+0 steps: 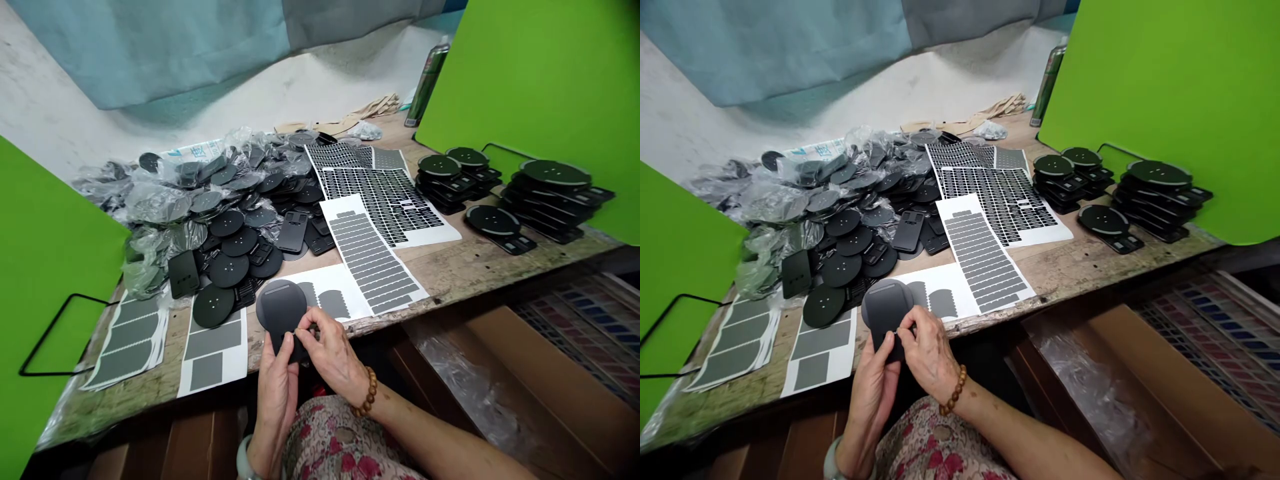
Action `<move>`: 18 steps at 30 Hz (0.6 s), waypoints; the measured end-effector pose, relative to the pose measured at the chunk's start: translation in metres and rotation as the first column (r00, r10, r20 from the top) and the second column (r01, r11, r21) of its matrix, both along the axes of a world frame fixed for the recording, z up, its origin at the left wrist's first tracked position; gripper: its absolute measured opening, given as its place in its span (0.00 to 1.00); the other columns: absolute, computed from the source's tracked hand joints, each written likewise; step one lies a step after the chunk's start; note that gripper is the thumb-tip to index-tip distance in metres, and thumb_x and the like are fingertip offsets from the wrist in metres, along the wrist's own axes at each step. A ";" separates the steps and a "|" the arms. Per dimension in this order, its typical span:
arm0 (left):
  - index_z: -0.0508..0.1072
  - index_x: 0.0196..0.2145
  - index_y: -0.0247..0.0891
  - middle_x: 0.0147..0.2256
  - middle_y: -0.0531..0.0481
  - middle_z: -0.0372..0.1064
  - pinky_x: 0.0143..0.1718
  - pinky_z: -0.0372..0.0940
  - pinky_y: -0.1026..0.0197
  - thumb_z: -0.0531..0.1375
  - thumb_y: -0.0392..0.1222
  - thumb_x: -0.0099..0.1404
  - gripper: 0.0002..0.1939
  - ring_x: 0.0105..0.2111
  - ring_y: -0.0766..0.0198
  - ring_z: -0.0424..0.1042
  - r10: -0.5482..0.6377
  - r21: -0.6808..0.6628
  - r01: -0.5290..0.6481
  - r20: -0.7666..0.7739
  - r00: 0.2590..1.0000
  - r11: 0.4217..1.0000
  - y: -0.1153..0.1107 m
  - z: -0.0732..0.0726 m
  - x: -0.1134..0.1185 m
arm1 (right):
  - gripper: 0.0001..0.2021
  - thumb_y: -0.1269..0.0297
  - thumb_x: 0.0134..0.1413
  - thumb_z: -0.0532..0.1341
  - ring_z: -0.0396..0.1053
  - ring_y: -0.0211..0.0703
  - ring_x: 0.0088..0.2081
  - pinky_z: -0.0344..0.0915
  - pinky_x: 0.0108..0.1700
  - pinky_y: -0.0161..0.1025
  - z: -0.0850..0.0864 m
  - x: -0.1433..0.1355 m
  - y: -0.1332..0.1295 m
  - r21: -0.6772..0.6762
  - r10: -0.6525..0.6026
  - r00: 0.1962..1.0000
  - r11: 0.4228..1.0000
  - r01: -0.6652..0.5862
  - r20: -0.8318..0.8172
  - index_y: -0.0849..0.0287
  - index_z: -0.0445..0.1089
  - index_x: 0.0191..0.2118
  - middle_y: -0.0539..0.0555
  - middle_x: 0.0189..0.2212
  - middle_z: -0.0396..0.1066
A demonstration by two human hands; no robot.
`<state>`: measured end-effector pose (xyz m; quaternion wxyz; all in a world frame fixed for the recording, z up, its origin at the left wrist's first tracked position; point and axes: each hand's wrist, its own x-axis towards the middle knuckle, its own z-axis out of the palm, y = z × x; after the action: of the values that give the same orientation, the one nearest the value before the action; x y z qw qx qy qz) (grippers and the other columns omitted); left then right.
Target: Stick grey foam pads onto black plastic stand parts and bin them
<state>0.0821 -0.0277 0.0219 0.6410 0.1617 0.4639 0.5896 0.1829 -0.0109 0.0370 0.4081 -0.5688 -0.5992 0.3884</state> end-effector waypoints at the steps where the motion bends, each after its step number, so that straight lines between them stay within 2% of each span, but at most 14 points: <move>1: 0.70 0.50 0.45 0.50 0.49 0.70 0.46 0.65 0.64 0.64 0.43 0.56 0.22 0.48 0.62 0.69 0.003 0.002 -0.003 0.006 1.000 1.000 0.000 0.000 0.000 | 0.05 0.70 0.53 0.54 0.60 0.37 0.29 0.57 0.33 0.34 -0.001 -0.001 0.000 -0.002 -0.013 1.000 1.000 0.013 -0.024 0.57 0.60 0.27 0.48 0.26 0.63; 6: 0.73 0.45 0.42 0.47 0.48 0.72 0.50 0.64 0.61 0.63 0.46 0.58 0.17 0.49 0.60 0.69 0.028 0.022 -0.028 0.028 0.999 0.999 0.001 -0.001 -0.001 | 0.03 0.67 0.51 0.56 0.61 0.36 0.29 0.59 0.34 0.34 -0.005 -0.001 0.002 -0.041 -0.026 0.984 0.999 0.020 -0.174 0.57 0.60 0.28 0.47 0.26 0.62; 9: 0.74 0.44 0.42 0.47 0.49 0.72 0.49 0.64 0.63 0.63 0.45 0.58 0.15 0.48 0.61 0.70 0.044 0.030 -0.045 0.031 0.999 0.999 0.002 0.001 -0.001 | 0.04 0.65 0.53 0.54 0.61 0.36 0.29 0.59 0.33 0.33 -0.006 0.002 0.003 -0.050 -0.021 0.965 0.999 0.009 -0.263 0.57 0.60 0.29 0.47 0.26 0.61; 12: 0.74 0.43 0.42 0.46 0.50 0.73 0.48 0.64 0.63 0.63 0.44 0.58 0.14 0.46 0.62 0.71 0.054 0.033 -0.055 0.032 0.998 0.998 0.003 0.003 -0.001 | 0.05 0.63 0.55 0.53 0.60 0.36 0.29 0.59 0.33 0.34 -0.007 0.003 0.005 -0.070 -0.042 0.952 0.997 0.022 -0.302 0.57 0.59 0.31 0.47 0.26 0.60; 18: 0.73 0.45 0.42 0.46 0.49 0.72 0.47 0.65 0.62 0.64 0.43 0.57 0.17 0.45 0.61 0.71 0.046 0.015 -0.046 0.021 0.999 0.999 0.001 0.003 0.001 | 0.08 0.63 0.48 0.59 0.60 0.36 0.29 0.61 0.34 0.35 -0.012 -0.001 0.008 -0.122 -0.111 0.932 0.990 0.072 -0.345 0.58 0.58 0.32 0.47 0.27 0.59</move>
<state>0.0826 -0.0263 0.0250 0.6308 0.1500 0.4562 0.6094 0.1820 -0.0025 0.0252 0.4950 -0.5387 -0.4679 0.4959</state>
